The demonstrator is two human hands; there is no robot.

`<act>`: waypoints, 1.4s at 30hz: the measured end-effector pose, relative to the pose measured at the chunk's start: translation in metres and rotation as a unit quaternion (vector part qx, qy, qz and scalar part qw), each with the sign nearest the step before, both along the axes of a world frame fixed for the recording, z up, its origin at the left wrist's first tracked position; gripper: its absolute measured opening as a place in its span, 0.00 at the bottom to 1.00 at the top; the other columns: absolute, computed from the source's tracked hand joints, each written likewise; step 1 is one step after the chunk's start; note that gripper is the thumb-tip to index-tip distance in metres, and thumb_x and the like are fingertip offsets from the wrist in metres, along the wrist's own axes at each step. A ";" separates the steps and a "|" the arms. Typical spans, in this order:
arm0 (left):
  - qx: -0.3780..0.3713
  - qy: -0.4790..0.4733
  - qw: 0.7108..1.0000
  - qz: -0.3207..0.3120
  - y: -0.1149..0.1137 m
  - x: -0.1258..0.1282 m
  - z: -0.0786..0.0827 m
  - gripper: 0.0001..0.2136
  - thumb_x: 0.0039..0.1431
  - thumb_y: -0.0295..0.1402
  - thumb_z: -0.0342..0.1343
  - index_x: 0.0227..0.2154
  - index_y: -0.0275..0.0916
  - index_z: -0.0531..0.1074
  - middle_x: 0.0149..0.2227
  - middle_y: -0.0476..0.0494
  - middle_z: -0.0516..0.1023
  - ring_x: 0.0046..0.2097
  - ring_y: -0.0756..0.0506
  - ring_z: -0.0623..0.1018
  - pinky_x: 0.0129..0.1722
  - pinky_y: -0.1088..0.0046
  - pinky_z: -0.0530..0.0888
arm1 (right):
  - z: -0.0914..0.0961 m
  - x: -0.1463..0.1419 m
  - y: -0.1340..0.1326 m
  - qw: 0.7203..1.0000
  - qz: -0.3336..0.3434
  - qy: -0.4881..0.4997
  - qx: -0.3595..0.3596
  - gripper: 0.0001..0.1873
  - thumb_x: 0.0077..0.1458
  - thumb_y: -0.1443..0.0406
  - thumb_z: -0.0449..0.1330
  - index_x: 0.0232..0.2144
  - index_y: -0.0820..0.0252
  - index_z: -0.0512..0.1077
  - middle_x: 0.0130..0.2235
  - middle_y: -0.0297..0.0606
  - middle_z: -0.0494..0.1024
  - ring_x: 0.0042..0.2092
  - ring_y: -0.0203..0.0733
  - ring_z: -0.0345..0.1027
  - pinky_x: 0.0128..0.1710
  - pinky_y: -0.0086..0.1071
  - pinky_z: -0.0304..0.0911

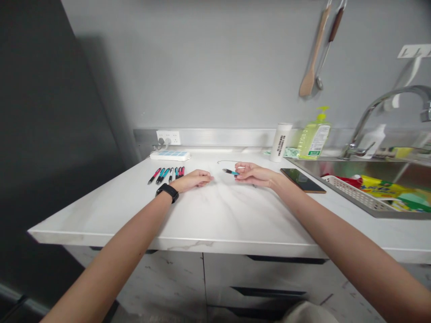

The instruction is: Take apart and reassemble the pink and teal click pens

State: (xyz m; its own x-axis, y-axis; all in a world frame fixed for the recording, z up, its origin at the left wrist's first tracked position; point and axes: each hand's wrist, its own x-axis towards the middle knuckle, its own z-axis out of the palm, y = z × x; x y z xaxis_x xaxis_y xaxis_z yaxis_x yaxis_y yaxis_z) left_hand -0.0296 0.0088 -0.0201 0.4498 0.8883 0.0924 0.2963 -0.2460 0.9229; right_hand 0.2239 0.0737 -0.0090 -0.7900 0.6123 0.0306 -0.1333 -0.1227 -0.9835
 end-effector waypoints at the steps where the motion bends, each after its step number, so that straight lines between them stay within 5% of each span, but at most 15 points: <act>1: 0.000 0.001 1.000 0.000 0.000 0.000 0.000 0.16 0.51 0.41 0.55 0.19 0.37 0.58 0.19 0.56 0.52 0.21 0.55 0.53 0.23 0.75 0.49 | 0.000 0.000 0.001 1.000 -0.005 0.001 -0.006 0.18 0.37 0.77 0.67 0.31 0.62 0.67 0.28 0.30 0.73 0.31 0.31 0.71 0.36 0.25 0.67; 12: -0.006 -0.005 1.000 -0.007 0.001 0.000 0.001 0.15 0.52 0.39 0.55 0.18 0.37 0.57 0.18 0.56 0.51 0.20 0.56 0.53 0.22 0.76 0.50 | 0.000 -0.002 0.005 0.998 -0.049 0.008 -0.027 0.07 0.53 0.73 0.58 0.37 0.64 0.71 0.28 0.34 0.75 0.24 0.26 0.68 0.24 0.16 0.66; 28: -0.002 0.000 1.000 -0.024 0.006 0.000 0.000 0.16 0.51 0.41 0.56 0.19 0.37 0.59 0.19 0.56 0.52 0.21 0.56 0.53 0.21 0.76 0.50 | -0.002 -0.002 0.001 0.999 0.000 0.048 -0.020 0.19 0.45 0.78 0.63 0.41 0.61 0.69 0.33 0.34 0.77 0.33 0.31 0.74 0.33 0.22 0.70; 32: 0.004 0.002 1.000 -0.019 0.005 -0.001 -0.001 0.17 0.52 0.41 0.56 0.19 0.37 0.58 0.18 0.56 0.51 0.20 0.56 0.52 0.21 0.76 0.50 | 0.000 -0.002 0.001 0.999 -0.004 0.034 -0.026 0.15 0.47 0.75 0.62 0.40 0.62 0.69 0.31 0.34 0.77 0.27 0.29 0.72 0.28 0.19 0.69; 42: 0.002 -0.005 1.000 0.003 0.000 0.000 0.001 0.14 0.50 0.39 0.56 0.19 0.36 0.61 0.19 0.56 0.53 0.21 0.56 0.54 0.21 0.77 0.51 | -0.001 -0.002 0.000 0.999 0.001 0.031 -0.010 0.19 0.43 0.76 0.64 0.39 0.61 0.70 0.32 0.33 0.77 0.30 0.30 0.72 0.33 0.22 0.70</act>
